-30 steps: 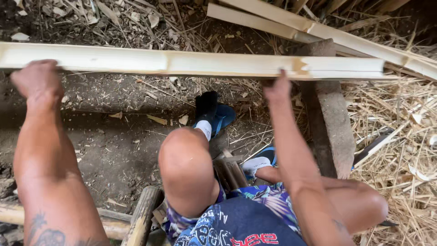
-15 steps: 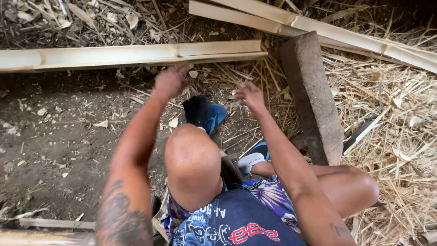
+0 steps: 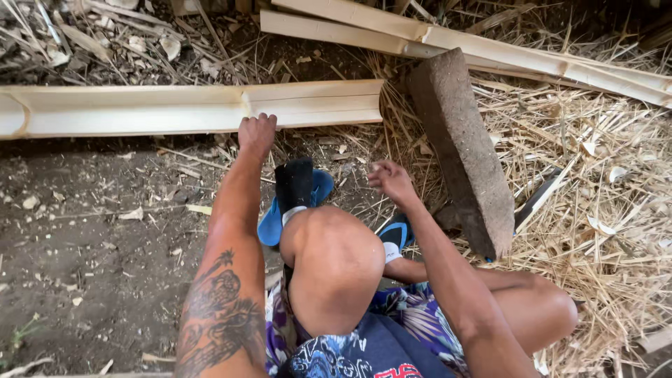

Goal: The person sits on the ground and uses a machete to split a long bamboo pole into thin strips. They repeatedly strike the bamboo against a wooden support to separate the sections and then use the machete to shave and smooth the resulting strips.

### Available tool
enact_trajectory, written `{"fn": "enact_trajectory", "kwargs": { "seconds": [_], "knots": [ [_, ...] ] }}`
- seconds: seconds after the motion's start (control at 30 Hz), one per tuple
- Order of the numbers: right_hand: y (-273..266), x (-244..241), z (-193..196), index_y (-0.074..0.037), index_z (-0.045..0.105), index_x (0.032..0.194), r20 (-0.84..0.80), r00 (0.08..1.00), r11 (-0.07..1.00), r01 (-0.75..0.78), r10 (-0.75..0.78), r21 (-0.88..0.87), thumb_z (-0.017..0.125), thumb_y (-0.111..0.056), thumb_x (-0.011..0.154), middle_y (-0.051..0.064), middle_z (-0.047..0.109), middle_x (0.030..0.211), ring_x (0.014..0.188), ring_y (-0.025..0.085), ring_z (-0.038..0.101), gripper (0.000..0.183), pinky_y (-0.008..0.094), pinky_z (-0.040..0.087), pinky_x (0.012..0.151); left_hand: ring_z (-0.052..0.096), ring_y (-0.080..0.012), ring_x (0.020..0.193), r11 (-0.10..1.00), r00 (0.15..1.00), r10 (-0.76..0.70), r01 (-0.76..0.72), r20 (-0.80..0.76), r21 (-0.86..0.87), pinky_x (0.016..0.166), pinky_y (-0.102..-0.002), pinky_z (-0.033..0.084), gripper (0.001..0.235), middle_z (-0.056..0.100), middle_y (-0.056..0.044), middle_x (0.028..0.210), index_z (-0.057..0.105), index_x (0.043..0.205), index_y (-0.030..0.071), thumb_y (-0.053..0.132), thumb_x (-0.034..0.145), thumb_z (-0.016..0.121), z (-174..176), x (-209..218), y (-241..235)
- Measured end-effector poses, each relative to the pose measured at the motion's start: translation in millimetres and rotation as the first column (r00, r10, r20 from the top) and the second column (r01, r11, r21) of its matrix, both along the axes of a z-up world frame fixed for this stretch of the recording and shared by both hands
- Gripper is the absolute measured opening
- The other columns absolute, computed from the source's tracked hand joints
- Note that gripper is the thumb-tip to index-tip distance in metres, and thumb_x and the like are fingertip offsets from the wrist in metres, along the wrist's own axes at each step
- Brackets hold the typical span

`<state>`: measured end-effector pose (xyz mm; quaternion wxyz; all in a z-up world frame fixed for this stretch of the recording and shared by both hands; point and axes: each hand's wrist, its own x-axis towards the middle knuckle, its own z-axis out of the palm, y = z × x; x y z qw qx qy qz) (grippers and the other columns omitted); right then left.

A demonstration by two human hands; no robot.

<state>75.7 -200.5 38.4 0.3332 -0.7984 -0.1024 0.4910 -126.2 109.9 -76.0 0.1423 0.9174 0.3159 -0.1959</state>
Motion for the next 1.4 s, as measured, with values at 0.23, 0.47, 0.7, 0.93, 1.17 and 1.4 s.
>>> {"fn": "enact_trajectory", "kwargs": {
  "seconds": [0.23,0.47,0.7,0.93,1.17,1.4],
  "knots": [
    [-0.3,-0.7,-9.2,-0.007,0.065,0.128,0.464,0.848,0.963,-0.265,0.258,-0.051,0.065,-0.028,0.100,0.016,0.075,0.106,0.094,0.029,0.074,0.035,0.039,0.058,0.082,0.062,-0.0269,0.123,0.997,0.995,-0.078,0.077,0.069,0.017,0.094,-0.046,0.049,0.033,0.063,-0.010,0.132,0.058,0.127,0.010,0.016,0.095,0.055,5.5,-104.7,-83.5],
    [19.9,-2.0,-3.7,-0.008,0.051,0.142,0.598,0.607,0.839,-0.493,0.523,-0.233,0.071,-0.023,0.093,0.019,0.053,0.142,0.131,0.040,0.051,0.055,0.048,0.046,0.106,0.053,-0.0322,0.133,1.000,0.995,0.020,-0.020,0.098,-0.005,0.105,-0.044,0.046,0.041,0.058,-0.015,0.137,0.054,0.132,0.010,0.017,0.091,0.054,-1.4,-112.8,-121.1],
    [79.5,18.3,5.0,-0.012,0.048,0.143,0.522,0.304,0.578,-0.633,0.797,-0.515,0.071,-0.024,0.087,0.015,0.053,0.143,0.137,0.035,0.049,0.061,0.050,0.036,0.114,0.048,-0.0353,0.137,0.963,0.980,0.149,-0.114,0.130,-0.246,0.100,-0.047,0.053,0.057,0.051,-0.016,0.145,0.045,0.144,0.007,0.013,0.088,0.055,-14.2,-123.7,-119.7],
    [110.2,64.6,-81.7,-0.014,0.057,0.142,0.163,0.271,0.316,-0.811,0.949,-0.492,0.059,-0.025,0.099,0.018,0.063,0.129,0.121,0.036,0.059,0.044,0.055,0.046,0.105,0.058,-0.0310,0.131,0.905,0.992,0.121,-0.123,-0.029,-0.407,0.111,-0.044,0.053,0.046,0.060,-0.008,0.145,0.054,0.149,0.018,0.025,0.104,0.055,29.6,-97.4,-79.9],
    [129.7,76.5,-41.4,-0.009,0.058,0.142,-0.189,0.191,0.088,-0.889,0.963,-0.450,0.052,-0.022,0.097,0.026,0.073,0.122,0.114,0.035,0.074,0.048,0.046,0.056,0.103,0.067,-0.0357,0.113,0.949,0.993,-0.107,0.086,-0.055,-0.302,0.097,-0.048,0.053,0.057,0.065,-0.016,0.127,0.057,0.140,0.014,0.036,0.088,0.070,32.3,7.3,-21.3],
    [84.7,77.6,-93.8,0.007,0.036,0.150,-0.095,0.313,0.281,-0.925,0.945,-0.256,0.053,-0.041,0.099,0.030,0.043,0.152,0.133,0.040,0.054,0.072,0.045,0.040,0.116,0.070,-0.0365,0.102,0.939,0.984,-0.155,0.173,0.083,-0.298,0.086,-0.046,0.058,0.039,0.066,-0.016,0.121,0.064,0.129,0.020,0.023,0.091,0.065,-33.4,-11.8,-30.2]
  ]
}}
